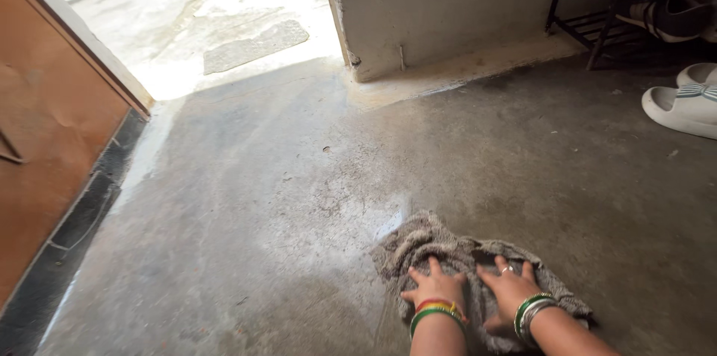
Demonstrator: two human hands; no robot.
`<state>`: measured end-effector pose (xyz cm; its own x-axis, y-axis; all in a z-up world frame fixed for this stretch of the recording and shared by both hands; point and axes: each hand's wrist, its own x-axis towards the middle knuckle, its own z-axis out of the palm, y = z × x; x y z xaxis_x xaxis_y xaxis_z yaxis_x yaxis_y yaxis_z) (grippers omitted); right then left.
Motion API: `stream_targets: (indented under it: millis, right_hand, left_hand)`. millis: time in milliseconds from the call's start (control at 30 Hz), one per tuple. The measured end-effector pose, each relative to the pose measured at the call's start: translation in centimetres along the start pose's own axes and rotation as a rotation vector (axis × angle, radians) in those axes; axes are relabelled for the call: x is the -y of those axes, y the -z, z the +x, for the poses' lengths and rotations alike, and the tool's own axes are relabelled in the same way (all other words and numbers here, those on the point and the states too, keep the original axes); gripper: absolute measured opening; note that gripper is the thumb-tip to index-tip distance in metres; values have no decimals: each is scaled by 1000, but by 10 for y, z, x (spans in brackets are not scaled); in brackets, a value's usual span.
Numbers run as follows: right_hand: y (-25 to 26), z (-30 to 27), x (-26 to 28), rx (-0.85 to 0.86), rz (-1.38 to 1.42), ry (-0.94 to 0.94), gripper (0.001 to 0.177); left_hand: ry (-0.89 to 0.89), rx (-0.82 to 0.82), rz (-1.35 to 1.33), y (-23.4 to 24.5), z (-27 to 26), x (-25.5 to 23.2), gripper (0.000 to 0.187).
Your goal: The person wipes a concrete floor using a cloth, periodically dipping the cloth into a bucket of water and wringing it out by hand before continuing to clean different areas near an open doorway.
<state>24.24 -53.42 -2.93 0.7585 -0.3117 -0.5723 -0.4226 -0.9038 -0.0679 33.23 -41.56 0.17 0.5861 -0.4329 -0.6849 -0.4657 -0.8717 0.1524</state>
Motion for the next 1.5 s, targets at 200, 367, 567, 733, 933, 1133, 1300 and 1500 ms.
stream_targets:
  millis: [200,367,567,733,933,1133,1300,1500]
  right_hand:
    - [-7,-72,54,232,92,-112,123]
    - [-3,-75,66,195,69,-110,123]
    - [19,-23,72,88,113,-72,119]
    - [54,52,82,69,91,-14,125]
    - [65,160,81,-161,-12,253,133]
    - [80,141,96,-26,50,25,118]
    - [60,46,104,41,2,65,107]
    - [-1,-60,126,110,2,166,109]
  left_hand:
    - [15,36,24,-39,-79,36,65]
    - [35,11,-57,-42,-75,39,41]
    - [52,-62,-65,-10,-31,56,41]
    - [83,-89,-74,38,17,76,49]
    - [118,-12,-49,108,47,92,94]
    - [132,-61,-54,100,52,98,84]
    - [196,-90,-153,44,17,97,48]
    - [218,-80,-148,-40,-84,111,49]
